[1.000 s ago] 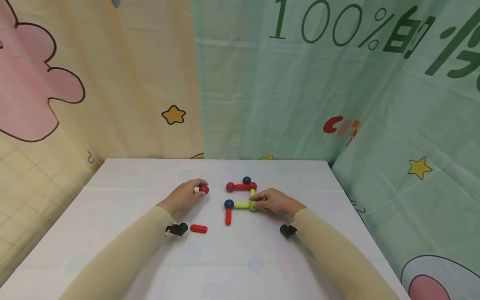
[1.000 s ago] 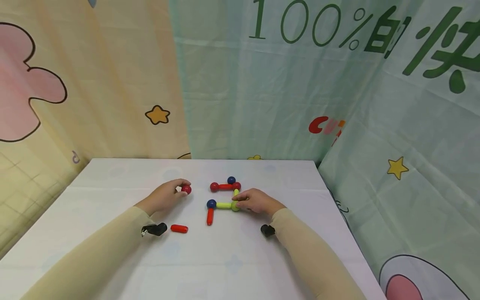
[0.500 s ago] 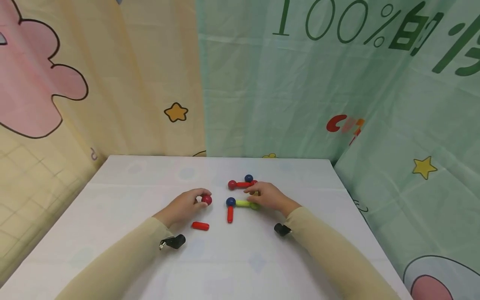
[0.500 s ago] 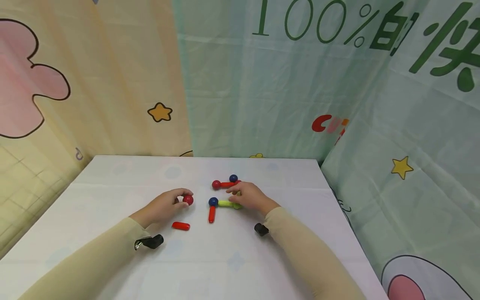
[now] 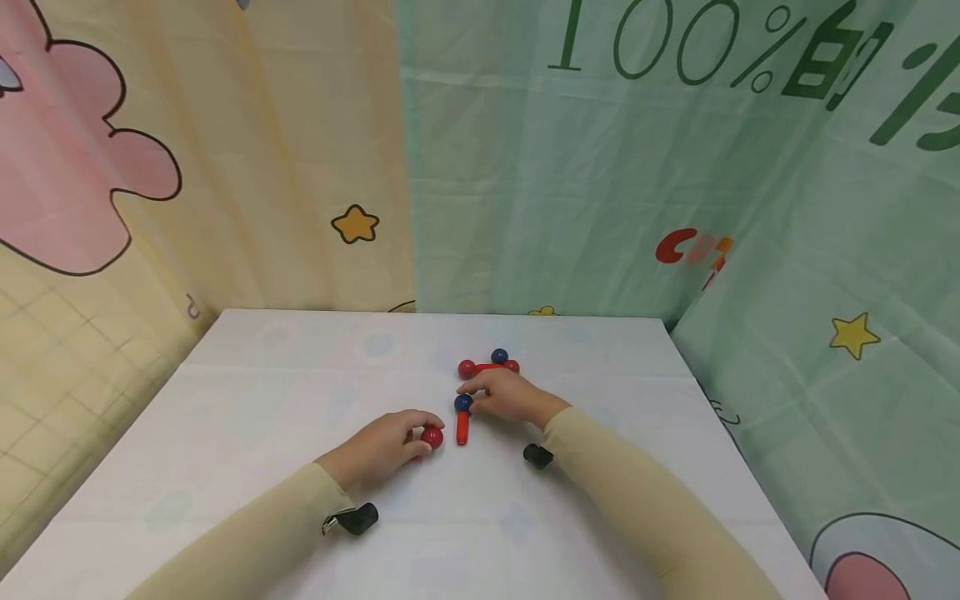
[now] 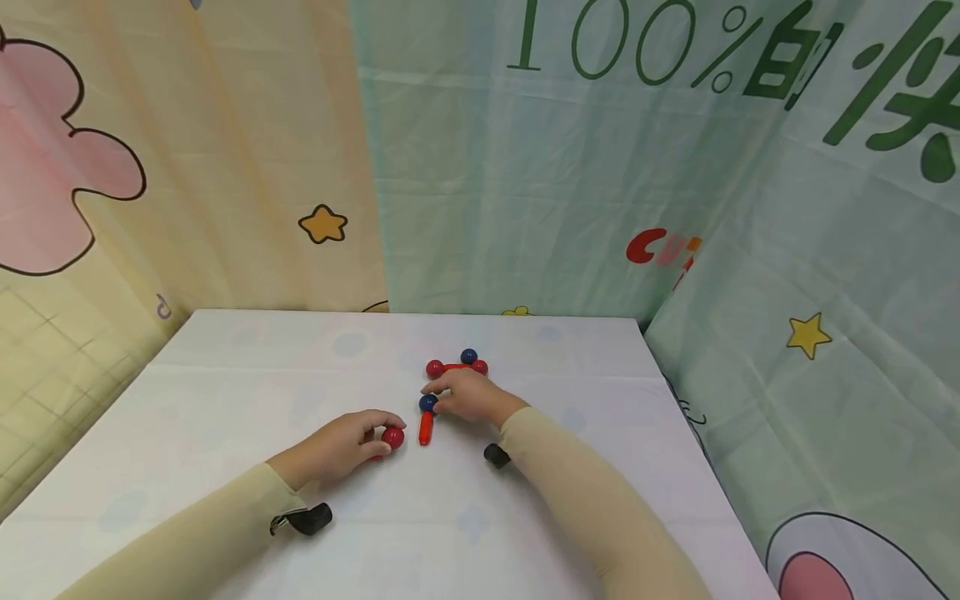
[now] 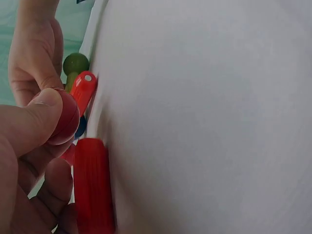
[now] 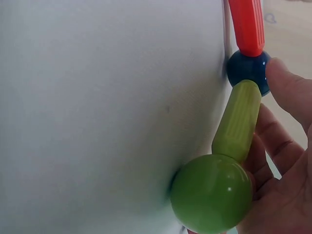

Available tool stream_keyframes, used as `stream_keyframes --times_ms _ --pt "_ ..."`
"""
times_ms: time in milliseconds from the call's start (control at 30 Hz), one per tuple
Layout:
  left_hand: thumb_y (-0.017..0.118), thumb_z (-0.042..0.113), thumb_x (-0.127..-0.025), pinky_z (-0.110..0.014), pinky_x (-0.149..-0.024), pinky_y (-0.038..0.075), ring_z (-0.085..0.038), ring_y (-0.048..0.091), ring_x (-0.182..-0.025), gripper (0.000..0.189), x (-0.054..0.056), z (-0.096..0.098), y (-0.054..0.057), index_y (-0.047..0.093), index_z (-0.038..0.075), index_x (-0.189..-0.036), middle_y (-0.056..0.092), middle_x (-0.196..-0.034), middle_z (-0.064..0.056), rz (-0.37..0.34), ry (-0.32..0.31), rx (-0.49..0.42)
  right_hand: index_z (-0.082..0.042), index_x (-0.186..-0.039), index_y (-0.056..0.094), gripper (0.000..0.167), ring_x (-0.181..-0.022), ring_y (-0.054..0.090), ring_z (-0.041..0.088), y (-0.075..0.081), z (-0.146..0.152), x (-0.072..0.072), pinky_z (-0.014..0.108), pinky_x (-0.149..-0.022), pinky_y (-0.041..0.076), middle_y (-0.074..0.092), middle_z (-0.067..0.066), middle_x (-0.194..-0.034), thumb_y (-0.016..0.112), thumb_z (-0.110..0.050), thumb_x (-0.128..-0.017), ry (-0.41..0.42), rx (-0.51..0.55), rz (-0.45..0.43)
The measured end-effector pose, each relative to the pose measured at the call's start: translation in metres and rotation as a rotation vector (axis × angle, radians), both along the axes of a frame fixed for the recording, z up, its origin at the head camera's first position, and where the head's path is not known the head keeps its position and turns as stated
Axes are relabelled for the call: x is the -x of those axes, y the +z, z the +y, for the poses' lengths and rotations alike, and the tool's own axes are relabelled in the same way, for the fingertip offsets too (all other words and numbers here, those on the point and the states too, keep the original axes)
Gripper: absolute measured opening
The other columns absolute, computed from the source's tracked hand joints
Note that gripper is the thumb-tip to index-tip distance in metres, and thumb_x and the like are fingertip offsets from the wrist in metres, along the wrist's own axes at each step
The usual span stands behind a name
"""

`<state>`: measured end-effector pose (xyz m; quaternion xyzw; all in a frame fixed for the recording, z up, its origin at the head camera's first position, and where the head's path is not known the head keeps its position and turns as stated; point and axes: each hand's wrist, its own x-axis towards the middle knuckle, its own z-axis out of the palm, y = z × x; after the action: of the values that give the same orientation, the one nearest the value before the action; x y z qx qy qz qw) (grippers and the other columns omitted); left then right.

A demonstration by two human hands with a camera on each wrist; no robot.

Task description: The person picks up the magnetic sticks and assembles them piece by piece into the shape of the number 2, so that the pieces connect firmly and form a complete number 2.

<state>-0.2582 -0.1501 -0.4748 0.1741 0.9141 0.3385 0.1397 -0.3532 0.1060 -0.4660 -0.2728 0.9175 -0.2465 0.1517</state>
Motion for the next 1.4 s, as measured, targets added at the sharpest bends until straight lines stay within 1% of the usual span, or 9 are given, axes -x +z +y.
stream_keyframes --times_ms 200,267,333,633,933,1067,1167,1333,1400 --pt "0.071 0.025 -0.102 -0.046 -0.102 0.051 -0.016 0.059 -0.113 0.032 -0.006 0.009 -0.003 0.068 0.029 -0.133 0.068 -0.12 0.011 0.036 -0.117 -0.021 -0.028 -0.133 0.074 0.037 -0.113 0.063 0.013 -0.004 -0.001 -0.001 0.035 -0.101 0.055 0.072 -0.004 -0.131 0.077 -0.02 -0.097 -0.012 0.012 -0.009" --pt "0.072 0.024 -0.101 -0.048 -0.107 0.05 -0.016 0.059 -0.118 0.033 -0.007 0.012 -0.004 0.069 0.027 -0.134 0.069 -0.123 0.011 0.05 -0.138 -0.021 -0.028 -0.133 0.074 0.037 -0.113 0.063 0.014 -0.005 -0.001 -0.001 0.036 -0.101 0.055 0.072 -0.003 -0.131 0.077 -0.02 -0.097 -0.018 0.011 -0.002" --pt "0.073 0.022 -0.1 -0.049 -0.107 0.051 -0.016 0.06 -0.118 0.035 -0.007 0.014 -0.005 0.069 0.025 -0.134 0.07 -0.123 0.011 0.065 -0.149 -0.014 -0.028 -0.133 0.074 0.036 -0.114 0.063 0.015 -0.005 -0.001 -0.001 0.036 -0.101 0.055 0.073 -0.003 -0.13 0.077 -0.02 -0.097 -0.022 0.013 0.001" --pt "0.076 0.024 -0.098 -0.049 -0.102 0.049 -0.014 0.061 -0.11 0.034 -0.008 0.018 -0.006 0.069 0.026 -0.131 0.072 -0.113 0.016 0.115 -0.147 0.002 -0.029 -0.133 0.074 0.036 -0.116 0.063 0.015 -0.006 -0.003 -0.003 0.037 -0.101 0.056 0.073 -0.004 -0.128 0.076 -0.02 -0.098 -0.041 0.016 0.009" --pt "0.077 0.03 -0.097 -0.037 -0.089 0.043 -0.01 0.057 -0.091 0.034 -0.007 0.019 -0.008 0.069 0.03 -0.13 0.069 -0.103 0.021 0.123 -0.141 0.003 -0.03 -0.131 0.074 0.033 -0.117 0.063 0.016 -0.008 -0.003 -0.003 0.039 -0.104 0.055 0.073 -0.004 -0.128 0.074 -0.022 -0.099 -0.052 0.025 0.003" --pt "0.077 0.03 -0.097 -0.036 -0.088 0.046 -0.007 0.057 -0.089 0.036 -0.007 0.019 -0.01 0.069 0.029 -0.131 0.068 -0.109 0.018 0.154 -0.15 0.007 -0.03 -0.131 0.075 0.033 -0.118 0.063 0.017 -0.008 -0.003 -0.003 0.039 -0.104 0.055 0.073 -0.003 -0.129 0.075 -0.022 -0.099 -0.053 0.02 0.013" --pt "0.078 0.029 -0.096 -0.037 -0.091 0.046 -0.006 0.057 -0.09 0.037 -0.008 0.019 -0.01 0.069 0.027 -0.132 0.068 -0.113 0.015 0.175 -0.155 0.005 -0.029 -0.132 0.074 0.033 -0.118 0.063 0.018 -0.008 -0.003 -0.003 0.04 -0.103 0.056 0.073 -0.002 -0.13 0.075 -0.023 -0.099 -0.055 0.017 0.015" --pt "0.079 0.03 -0.096 -0.041 -0.094 0.043 -0.005 0.057 -0.088 0.037 -0.007 0.021 -0.011 0.069 0.027 -0.132 0.069 -0.113 0.015 0.176 -0.15 0.001 -0.029 -0.134 0.073 0.035 -0.12 0.062 0.018 -0.008 -0.004 -0.004 0.04 -0.103 0.055 0.072 -0.002 -0.132 0.074 -0.023 -0.1 -0.062 0.006 0.013" --pt "0.079 0.031 -0.095 -0.04 -0.094 0.045 -0.004 0.058 -0.089 0.038 -0.007 0.021 -0.012 0.069 0.028 -0.132 0.069 -0.114 0.016 0.173 -0.147 0.002 -0.029 -0.134 0.073 0.035 -0.121 0.062 0.019 -0.009 -0.004 -0.003 0.04 -0.103 0.055 0.072 -0.002 -0.132 0.074 -0.023 -0.1 -0.062 0.001 0.018"
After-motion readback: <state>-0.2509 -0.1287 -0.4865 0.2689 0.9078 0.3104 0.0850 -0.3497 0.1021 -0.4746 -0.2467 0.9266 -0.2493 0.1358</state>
